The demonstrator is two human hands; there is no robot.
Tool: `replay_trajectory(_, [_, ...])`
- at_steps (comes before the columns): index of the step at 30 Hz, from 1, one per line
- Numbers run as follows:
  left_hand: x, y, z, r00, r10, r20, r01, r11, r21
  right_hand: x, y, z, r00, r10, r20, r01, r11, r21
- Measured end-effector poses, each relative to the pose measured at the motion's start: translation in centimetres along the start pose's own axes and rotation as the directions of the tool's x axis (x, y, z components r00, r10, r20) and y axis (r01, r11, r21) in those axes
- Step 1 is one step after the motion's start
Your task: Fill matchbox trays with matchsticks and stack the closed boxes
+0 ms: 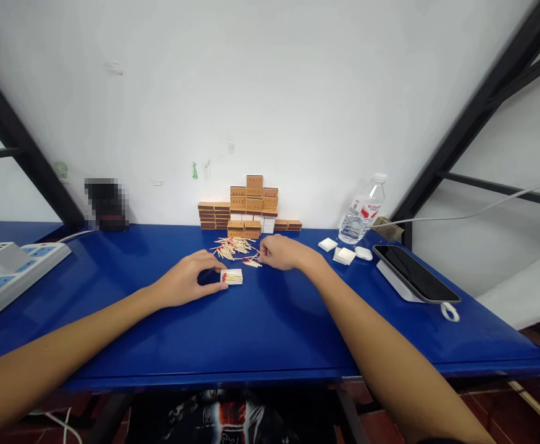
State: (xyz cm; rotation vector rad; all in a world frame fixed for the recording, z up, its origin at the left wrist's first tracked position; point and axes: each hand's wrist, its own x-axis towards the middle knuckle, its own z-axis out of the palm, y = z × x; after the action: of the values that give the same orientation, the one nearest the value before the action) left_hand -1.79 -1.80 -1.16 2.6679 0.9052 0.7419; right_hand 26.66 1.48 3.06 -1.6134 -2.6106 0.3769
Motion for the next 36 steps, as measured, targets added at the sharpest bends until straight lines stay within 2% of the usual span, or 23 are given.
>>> replay_trajectory(3, [0.0, 0.0, 0.1, 1.0, 0.002, -0.013, -0.002, 1.0, 0.0, -0.1, 0.2, -0.2, 0.998, 0.011, 0.066, -0.013, 1.0, 0.026])
replay_trajectory(7, [0.0, -0.1, 0.1, 1.0, -0.001, -0.012, 0.001, 1.0, 0.009, -0.1, -0.2, -0.1, 0.997, 0.001, 0.081, -0.003, 1.0, 0.031])
replay_trajectory(14, [0.1, -0.1, 0.0, 1.0, -0.018, 0.006, 0.018, 1.0, 0.005, -0.2, -0.9, -0.2, 0.998, -0.039, 0.055, 0.036, 0.997, 0.068])
replay_trajectory(23, [0.1, 0.0, 0.0, 1.0, -0.007, -0.001, 0.007, 1.0, 0.006, 0.4, -0.9, 0.9, 0.995, -0.029, -0.097, 0.029, 1.0, 0.003])
replay_trajectory(36, [0.0, -0.1, 0.1, 1.0, -0.008, 0.002, 0.008, 1.0, 0.012, 0.7, -0.2, 1.1, 0.994, -0.068, -0.083, 0.07, 0.997, 0.021])
